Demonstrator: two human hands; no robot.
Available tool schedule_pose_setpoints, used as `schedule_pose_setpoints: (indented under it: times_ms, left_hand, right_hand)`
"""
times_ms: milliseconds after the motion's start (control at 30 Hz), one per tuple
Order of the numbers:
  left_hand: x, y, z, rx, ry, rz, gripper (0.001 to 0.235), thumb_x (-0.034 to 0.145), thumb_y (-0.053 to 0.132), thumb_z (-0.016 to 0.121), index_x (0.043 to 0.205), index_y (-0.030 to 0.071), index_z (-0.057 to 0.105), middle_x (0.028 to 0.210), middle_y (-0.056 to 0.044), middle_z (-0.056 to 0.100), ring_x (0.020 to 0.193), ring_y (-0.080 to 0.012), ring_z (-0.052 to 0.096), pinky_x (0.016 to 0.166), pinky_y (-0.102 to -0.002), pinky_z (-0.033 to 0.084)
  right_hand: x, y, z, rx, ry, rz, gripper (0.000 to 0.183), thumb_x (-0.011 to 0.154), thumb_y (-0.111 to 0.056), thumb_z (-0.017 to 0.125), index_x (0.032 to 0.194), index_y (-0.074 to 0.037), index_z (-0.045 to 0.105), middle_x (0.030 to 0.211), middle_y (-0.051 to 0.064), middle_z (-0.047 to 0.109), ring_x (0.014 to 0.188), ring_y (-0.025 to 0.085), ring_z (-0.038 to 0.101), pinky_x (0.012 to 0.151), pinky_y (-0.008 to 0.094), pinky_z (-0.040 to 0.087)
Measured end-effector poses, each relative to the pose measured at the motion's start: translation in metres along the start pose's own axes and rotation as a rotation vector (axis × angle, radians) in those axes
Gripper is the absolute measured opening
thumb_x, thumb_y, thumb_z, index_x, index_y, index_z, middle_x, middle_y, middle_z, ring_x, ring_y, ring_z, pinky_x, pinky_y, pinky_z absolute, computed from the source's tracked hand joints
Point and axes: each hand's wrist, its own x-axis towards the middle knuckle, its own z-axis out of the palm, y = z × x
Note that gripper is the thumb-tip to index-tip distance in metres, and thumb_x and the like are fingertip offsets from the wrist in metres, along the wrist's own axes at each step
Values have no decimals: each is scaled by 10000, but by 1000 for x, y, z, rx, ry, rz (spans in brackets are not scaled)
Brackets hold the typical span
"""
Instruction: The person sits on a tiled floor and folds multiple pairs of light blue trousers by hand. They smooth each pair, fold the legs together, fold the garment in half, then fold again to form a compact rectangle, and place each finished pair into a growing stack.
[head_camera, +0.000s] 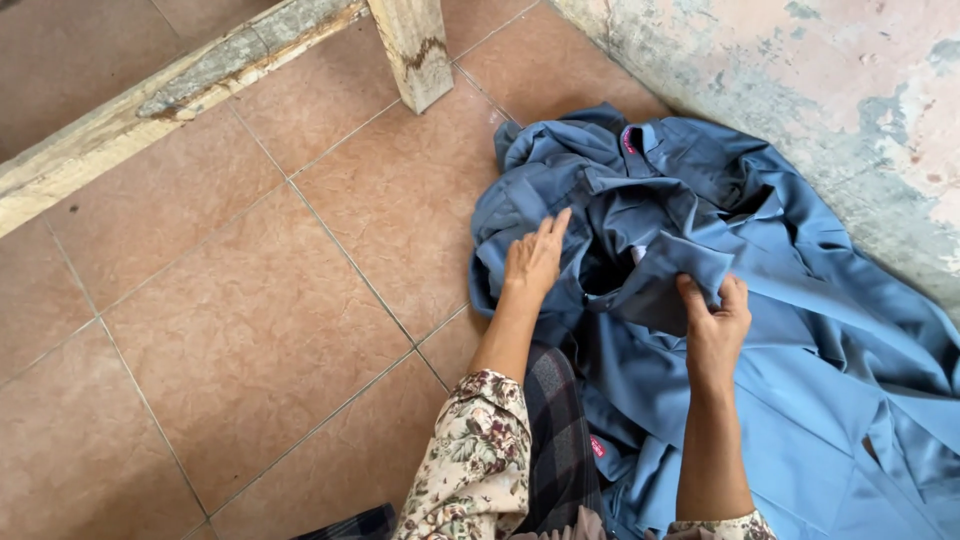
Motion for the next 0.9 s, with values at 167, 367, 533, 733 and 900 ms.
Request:
schedule_pose_setpoints:
  times_ms: [167,367,533,733,900]
  left_hand:
    - [-11,-60,48,246,225,-31,269,844,135,715,1110,172,701,1088,-80,598,752,-309,737,592,-464,604]
    - [-70,-95,-63,-382,437,-163,185,886,110,714,1037,204,665,1036,-45,625,1056,-371,646,906,-468,563]
    - [-122,-150,-110,-897,641,-285,234,935,-44,554,1010,132,688,1046,-137,649,894,-327,701,789,-406,643]
    - [-196,-243,-40,-1231,813,-585,138,987,30,525,974,91,649,941,-136,616,846,-268,675,785,-421,642]
    - [-250,-233,18,-1659,782,-1046,502,996,534,556,1301,135,540,1291,-233,600,1120,-434,660,958,-534,574]
  right_hand:
    - [13,-5,21,-141,-114,8,333,973,-265,842,1236,-148,675,1071,56,671,981,162,668,846,351,562]
    - [32,-41,72,-147,-206,-127,629,940,-174,813,1480,-118,495,1271,265,600,1142,442,609,962,552,481]
    - [25,-100,149,-46,-301,-259,612,953,-82,784,1480,-80,474,1231,348,583,1063,532,621,888,607,518]
    - [-69,-100,278,-177,-594,-531,635,782,-34,808,1386,-105,625,1180,243,627,1090,485,618,893,534,543]
    - [-171,15,355,-707,-1035,-529,406,838,-301,749,1230,-397,712,1106,7,691,1047,289,707,853,497,601]
